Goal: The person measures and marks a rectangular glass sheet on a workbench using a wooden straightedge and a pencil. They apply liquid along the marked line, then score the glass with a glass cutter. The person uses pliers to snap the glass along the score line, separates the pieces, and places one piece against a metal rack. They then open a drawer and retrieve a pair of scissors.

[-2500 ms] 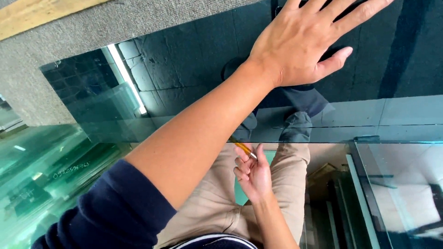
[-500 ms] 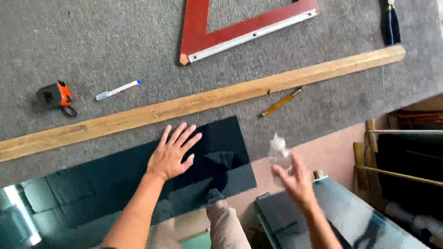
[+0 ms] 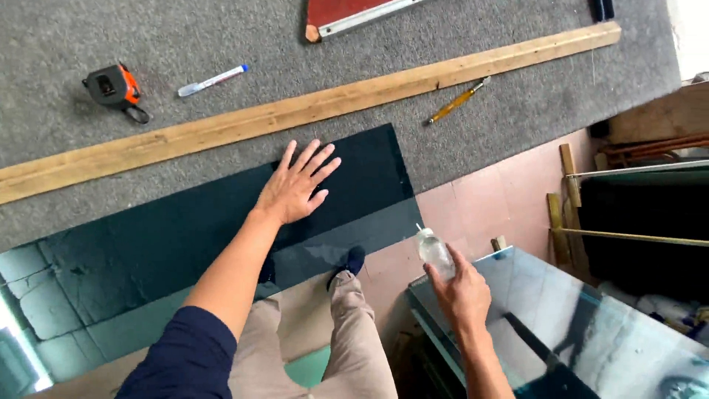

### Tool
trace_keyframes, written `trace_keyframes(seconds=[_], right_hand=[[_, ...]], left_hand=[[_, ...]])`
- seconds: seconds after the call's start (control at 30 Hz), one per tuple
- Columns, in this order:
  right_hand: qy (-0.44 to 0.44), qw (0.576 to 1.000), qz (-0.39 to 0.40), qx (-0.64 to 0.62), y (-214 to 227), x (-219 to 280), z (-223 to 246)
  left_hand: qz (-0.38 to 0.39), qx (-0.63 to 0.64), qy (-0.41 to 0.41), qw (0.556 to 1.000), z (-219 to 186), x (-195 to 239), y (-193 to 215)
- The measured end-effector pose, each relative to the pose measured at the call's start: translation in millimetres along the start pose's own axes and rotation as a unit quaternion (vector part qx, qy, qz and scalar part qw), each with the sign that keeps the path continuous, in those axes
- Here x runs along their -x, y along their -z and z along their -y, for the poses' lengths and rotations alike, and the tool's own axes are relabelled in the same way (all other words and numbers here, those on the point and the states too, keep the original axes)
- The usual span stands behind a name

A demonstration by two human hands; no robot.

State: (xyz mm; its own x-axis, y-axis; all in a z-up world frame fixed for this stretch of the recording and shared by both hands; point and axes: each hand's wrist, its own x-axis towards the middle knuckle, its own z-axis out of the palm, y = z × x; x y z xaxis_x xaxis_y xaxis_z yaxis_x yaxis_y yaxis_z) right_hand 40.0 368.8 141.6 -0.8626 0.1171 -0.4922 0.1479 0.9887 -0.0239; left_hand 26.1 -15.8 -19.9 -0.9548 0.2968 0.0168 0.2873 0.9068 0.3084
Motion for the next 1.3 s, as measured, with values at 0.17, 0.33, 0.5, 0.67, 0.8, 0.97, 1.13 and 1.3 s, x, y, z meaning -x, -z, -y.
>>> trace_keyframes(seconds=[0.17, 0.33, 0.5, 0.67, 0.8, 0.97, 1.13, 1.3], right_hand=[[0.01, 0.998, -0.047, 0.042, 1, -3, 4], [0.032, 0.996, -0.034, 0.075, -13, 21, 28], [0.012, 0.997, 0.052, 0.06, -16, 58, 68], [-0.043, 0.992, 0.0, 0.12, -17, 15, 45], [-0.048, 0.989, -0.018, 0.136, -27, 22, 52], [-0.014, 0.994, 0.003, 0.109, -70, 96, 103], [0.057, 0.997, 0.024, 0.04, -92, 166, 153], [-0.029, 0.993, 0.005, 0.116, -88, 146, 141]], left_hand=[[-0.011, -0.052, 0.065, 0.996, 27, 93, 11], [-0.06, -0.04, 0.12, 0.99, 80, 231, 40], [0.013, -0.005, 0.357, 0.934, 149, 388, 63], [0.027, 0.001, 0.446, 0.895, 197, 476, 80], [0.081, 0.032, 0.482, 0.872, 218, 492, 70], [0.097, 0.065, 0.479, 0.87, 219, 489, 78], [0.117, 0.084, 0.48, 0.865, 223, 489, 81], [0.195, 0.103, 0.473, 0.853, 225, 483, 96]])
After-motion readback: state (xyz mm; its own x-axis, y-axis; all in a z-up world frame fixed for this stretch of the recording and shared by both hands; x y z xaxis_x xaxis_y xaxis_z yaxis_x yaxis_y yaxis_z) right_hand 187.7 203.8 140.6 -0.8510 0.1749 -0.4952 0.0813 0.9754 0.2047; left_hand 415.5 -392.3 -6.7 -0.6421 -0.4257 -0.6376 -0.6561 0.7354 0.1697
